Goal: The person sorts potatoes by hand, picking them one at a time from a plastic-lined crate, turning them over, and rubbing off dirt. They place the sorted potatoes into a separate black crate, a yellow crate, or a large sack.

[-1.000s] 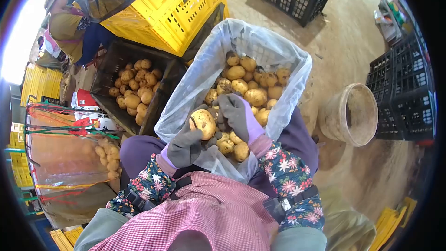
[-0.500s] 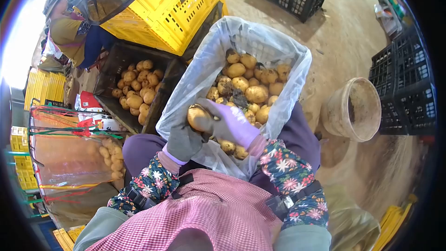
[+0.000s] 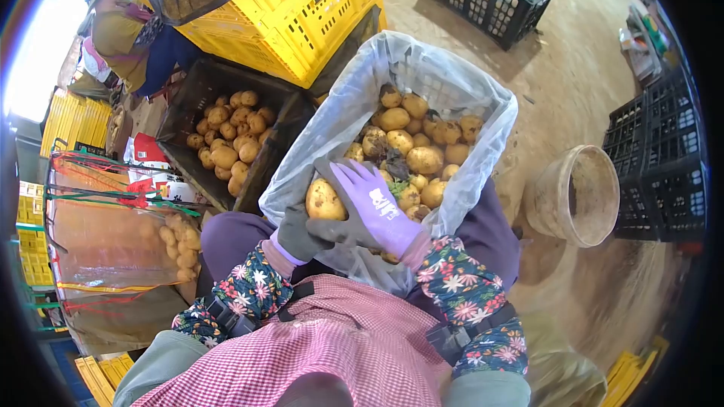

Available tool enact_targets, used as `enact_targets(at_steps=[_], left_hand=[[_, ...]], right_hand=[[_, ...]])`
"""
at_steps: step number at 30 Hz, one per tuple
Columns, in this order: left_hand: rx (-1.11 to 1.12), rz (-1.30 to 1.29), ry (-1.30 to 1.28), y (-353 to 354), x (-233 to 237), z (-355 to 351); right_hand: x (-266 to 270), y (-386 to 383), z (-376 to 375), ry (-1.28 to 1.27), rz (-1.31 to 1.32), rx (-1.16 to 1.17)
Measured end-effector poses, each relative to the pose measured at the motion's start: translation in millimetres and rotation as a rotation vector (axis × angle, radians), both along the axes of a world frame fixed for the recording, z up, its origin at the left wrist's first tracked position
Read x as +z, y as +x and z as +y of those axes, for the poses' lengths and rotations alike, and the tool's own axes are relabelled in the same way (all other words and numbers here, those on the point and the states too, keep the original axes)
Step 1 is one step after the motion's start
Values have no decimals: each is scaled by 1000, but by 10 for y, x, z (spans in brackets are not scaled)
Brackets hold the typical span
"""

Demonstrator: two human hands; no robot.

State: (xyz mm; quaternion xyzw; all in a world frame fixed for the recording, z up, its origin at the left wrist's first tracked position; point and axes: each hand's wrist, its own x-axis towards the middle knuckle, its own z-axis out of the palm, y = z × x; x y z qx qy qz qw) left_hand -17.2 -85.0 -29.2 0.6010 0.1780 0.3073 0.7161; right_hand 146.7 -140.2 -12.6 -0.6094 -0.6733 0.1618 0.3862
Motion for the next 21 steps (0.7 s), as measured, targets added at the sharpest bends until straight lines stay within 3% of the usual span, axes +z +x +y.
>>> enact_targets(at_steps=[2, 3, 4, 6, 7, 8, 10, 11, 12, 14, 15, 16, 17, 18, 20, 21], left_hand=[[-3, 293, 142, -36, 23, 33], [63, 309, 374, 37, 34, 9], [53, 301, 368, 77, 114, 36], [-103, 188, -200, 44, 215, 124], [182, 13, -996, 115, 242, 256], [86, -6, -805, 1, 203, 585], [528, -202, -948, -187, 225, 1060], [637, -164, -671, -298, 223, 1204], [641, -174, -678, -427, 241, 1363], [756, -226, -1157, -618, 259, 1608], [760, -228, -1176, -603, 146, 1614], [570, -1, -357, -541, -11, 1564], [323, 207, 450, -449, -129, 1500], [333, 197, 429, -287, -38, 1406], [351, -161, -916, 40, 297, 1259], [318, -130, -932, 62, 185, 1256]], right_hand=[[76, 24, 2, 101, -18, -21], [60, 77, 17, 55, 102, -5], [47, 138, 30, 10, 219, 10], [-85, 184, 44, 86, 432, -88], [-235, 253, 68, 100, 541, -190], [-303, 329, 83, 113, 647, -288], [178, 537, 26, -148, 897, -495], [68, 613, 51, -61, 903, -582], [-60, 668, 51, -64, 892, -577], [-110, 664, 92, -156, 811, -542], [-126, 648, 106, -364, 837, -541], [-355, 616, 155, -428, 806, -502], [-651, 615, 161, -497, 448, -407], [-850, 629, 163, -551, 88, -300], [-945, 511, 193, -558, -404, -100], [-1027, 437, 248, -576, -550, -62]])
